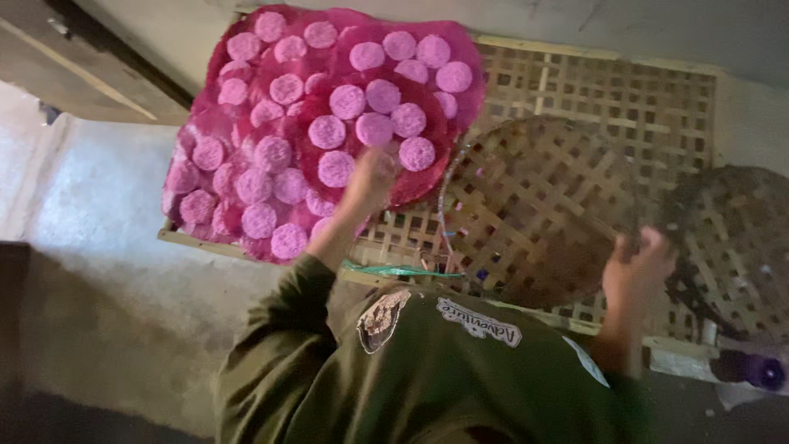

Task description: The person presses pink dough into a handheld wooden mold, ejects the molded discs onto round trays, and carries a tray to a steamer pot, covering it with a woven bamboo lid. They then place small colored cups on the molded pieces and stack bamboo lids over trays of finished pieces.

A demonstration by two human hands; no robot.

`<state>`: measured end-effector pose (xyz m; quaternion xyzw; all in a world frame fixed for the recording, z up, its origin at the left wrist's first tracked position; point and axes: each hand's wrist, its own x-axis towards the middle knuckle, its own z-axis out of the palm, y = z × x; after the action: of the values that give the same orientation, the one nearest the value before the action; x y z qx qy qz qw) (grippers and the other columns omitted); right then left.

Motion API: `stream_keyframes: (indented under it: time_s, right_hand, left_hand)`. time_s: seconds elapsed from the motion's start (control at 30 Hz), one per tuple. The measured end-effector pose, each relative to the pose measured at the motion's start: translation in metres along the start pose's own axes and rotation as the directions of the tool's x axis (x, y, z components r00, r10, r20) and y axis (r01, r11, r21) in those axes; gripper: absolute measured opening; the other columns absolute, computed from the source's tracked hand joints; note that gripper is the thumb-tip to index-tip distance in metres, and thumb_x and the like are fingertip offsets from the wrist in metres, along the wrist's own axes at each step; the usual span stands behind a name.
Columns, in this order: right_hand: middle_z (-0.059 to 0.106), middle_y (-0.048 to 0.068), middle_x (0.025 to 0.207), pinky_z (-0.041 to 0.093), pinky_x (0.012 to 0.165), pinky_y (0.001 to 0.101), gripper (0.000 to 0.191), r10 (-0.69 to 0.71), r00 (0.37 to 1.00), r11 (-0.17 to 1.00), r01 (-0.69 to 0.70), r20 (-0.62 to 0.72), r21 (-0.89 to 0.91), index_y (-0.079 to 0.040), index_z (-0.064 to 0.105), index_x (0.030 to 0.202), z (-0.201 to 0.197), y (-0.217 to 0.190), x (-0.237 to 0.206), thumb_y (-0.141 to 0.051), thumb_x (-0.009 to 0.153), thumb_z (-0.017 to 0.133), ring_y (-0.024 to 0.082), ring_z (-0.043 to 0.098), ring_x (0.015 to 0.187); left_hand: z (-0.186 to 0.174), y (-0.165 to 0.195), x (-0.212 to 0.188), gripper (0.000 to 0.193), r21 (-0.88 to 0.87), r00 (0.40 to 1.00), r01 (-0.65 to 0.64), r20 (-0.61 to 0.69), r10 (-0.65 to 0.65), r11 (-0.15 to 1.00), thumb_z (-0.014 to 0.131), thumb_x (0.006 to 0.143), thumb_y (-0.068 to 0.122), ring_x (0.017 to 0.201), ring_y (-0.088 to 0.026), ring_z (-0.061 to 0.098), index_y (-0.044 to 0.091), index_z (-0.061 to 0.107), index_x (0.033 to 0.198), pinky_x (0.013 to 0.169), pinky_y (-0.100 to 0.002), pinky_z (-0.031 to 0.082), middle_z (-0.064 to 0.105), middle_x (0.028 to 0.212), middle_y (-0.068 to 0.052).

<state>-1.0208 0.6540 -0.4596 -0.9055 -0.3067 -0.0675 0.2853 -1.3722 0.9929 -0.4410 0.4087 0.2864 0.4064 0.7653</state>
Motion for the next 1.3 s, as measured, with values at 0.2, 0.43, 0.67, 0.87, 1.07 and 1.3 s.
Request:
stream_keyframes:
  time_s: [0.2,0.43,0.67,0.87,1.07,1.3]
  right_hand:
    - [0.064,0.024,0.129,0.049,0.101,0.0529,0.05,0.226,0.949,0.972,-0.235,0.221,0.018,-0.004,0.06,0.14,0.014,0.088,-0.038,-0.041,0.109,0.069,0.042,0.061,0.118]
    - [0.049,0.016,0.107,0.044,0.1,0.0399,0.039,0.36,0.922,0.391,-0.286,0.141,0.875,0.007,0.051,0.115,0.009,0.111,-0.029,-0.025,0.117,0.073,0.032,0.049,0.108]
    - [0.067,0.014,0.138,0.039,0.081,0.0353,0.054,0.869,0.491,0.159,-0.386,0.057,0.909,-0.014,0.05,0.149,-0.094,0.171,0.01,-0.03,0.099,0.06,0.027,0.069,0.12]
    - [0.052,0.018,0.152,0.039,0.099,0.0461,0.062,0.929,0.37,0.133,-0.274,-0.023,0.953,-0.012,0.04,0.155,-0.103,0.203,0.038,-0.033,0.101,0.062,0.033,0.052,0.136]
    - [0.045,0.021,0.159,0.038,0.117,0.0559,0.069,0.019,0.953,0.982,0.04,-0.303,0.187,-0.008,0.039,0.158,-0.04,0.058,0.036,-0.026,0.102,0.076,0.04,0.045,0.147]
    - [0.05,0.035,0.135,0.047,0.094,0.0643,0.084,-0.368,0.915,0.916,0.387,0.165,-0.106,-0.001,0.042,0.147,-0.005,-0.067,0.077,-0.032,0.08,0.083,0.056,0.049,0.123]
  left_hand:
    - [0.02,-0.122,-0.047,0.041,0.86,0.975,-0.213,0.157,0.156,0.464,0.074,0.095,0.026,0.097,-0.037,0.064,0.003,0.058,0.124,0.085,-0.046,0.052,0.065,0.111,-0.022]
    - [0.06,-0.12,-0.052,0.042,0.57,0.983,-0.154,0.169,0.069,0.807,0.068,0.094,0.014,0.113,-0.021,0.058,0.0,0.055,0.132,0.099,-0.036,0.049,0.062,0.12,-0.009]
    - [0.141,-0.077,-0.052,0.055,0.883,0.903,-0.413,0.365,0.226,0.222,0.077,0.088,0.017,0.131,-0.034,0.049,0.006,0.055,0.138,0.114,-0.047,0.038,0.056,0.135,-0.018]
    - [0.175,-0.065,-0.012,0.081,0.889,0.873,-0.457,0.439,0.214,0.039,0.086,0.084,0.031,0.131,-0.043,0.045,0.004,0.04,0.147,0.111,-0.053,0.039,0.046,0.141,-0.023]
    - [0.212,-0.069,0.046,0.088,0.967,0.981,-0.195,0.194,-0.021,-0.163,0.083,0.083,0.041,0.136,-0.04,0.044,0.007,0.037,0.15,0.11,-0.053,0.043,0.042,0.148,-0.021]
    - [0.192,-0.051,0.057,0.096,0.983,0.981,-0.153,0.139,0.136,0.104,0.088,0.082,0.039,0.138,-0.041,0.042,0.004,0.033,0.151,0.112,-0.047,0.043,0.037,0.151,-0.026]
